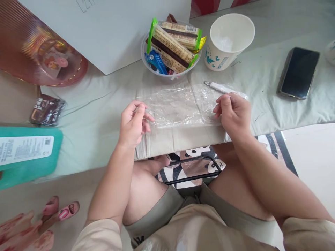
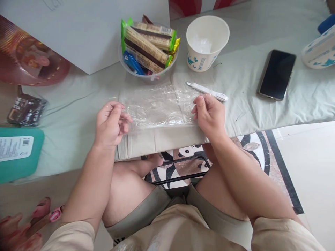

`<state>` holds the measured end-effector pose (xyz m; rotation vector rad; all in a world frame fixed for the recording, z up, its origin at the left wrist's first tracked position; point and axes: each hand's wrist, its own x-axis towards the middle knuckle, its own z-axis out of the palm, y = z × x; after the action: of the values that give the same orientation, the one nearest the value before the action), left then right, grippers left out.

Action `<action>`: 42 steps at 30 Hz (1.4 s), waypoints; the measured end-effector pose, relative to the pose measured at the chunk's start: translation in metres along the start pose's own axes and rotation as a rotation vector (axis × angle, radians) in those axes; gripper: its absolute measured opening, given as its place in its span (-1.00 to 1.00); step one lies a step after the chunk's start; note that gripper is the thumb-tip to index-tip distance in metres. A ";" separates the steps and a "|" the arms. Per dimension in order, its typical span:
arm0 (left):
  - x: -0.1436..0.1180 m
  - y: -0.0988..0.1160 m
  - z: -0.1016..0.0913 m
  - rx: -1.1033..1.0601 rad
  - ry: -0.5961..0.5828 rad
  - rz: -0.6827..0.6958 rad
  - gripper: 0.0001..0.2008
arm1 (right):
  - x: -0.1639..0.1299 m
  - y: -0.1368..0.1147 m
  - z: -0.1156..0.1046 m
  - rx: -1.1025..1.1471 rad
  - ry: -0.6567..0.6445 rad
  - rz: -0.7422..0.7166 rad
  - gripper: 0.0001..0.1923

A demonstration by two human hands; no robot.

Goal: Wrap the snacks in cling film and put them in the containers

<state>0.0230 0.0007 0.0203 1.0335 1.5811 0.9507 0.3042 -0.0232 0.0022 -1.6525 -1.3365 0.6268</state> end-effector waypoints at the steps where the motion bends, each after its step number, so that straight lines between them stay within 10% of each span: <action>1: 0.001 -0.001 0.000 0.028 0.006 0.010 -0.79 | 0.001 0.000 -0.001 -0.036 0.008 0.005 -0.58; 11: 0.008 -0.008 -0.003 0.260 0.134 0.114 -0.86 | 0.007 0.010 -0.001 -0.204 0.033 0.037 -0.90; 18: 0.020 -0.016 -0.004 0.538 0.201 0.248 -0.88 | 0.009 0.023 -0.001 -0.423 0.066 -0.157 -0.57; 26: 0.009 -0.001 0.001 0.721 0.435 0.579 -0.67 | 0.006 0.004 -0.006 -0.562 0.140 -0.337 -0.65; 31: -0.024 0.009 0.032 0.826 -0.029 0.874 -0.82 | -0.007 -0.014 0.010 -0.504 -0.317 -0.504 -0.55; 34: -0.018 0.003 0.046 0.885 -0.191 0.807 -0.71 | -0.011 -0.014 0.021 -0.541 -0.441 -0.500 -0.46; 42: 0.017 -0.011 0.022 1.010 -0.053 0.440 -0.51 | -0.011 -0.005 0.023 -0.683 -0.488 -0.431 -0.46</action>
<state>0.0404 0.0146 0.0000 2.1402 1.8437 0.3250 0.2797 -0.0264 -0.0056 -1.6809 -2.3813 0.3307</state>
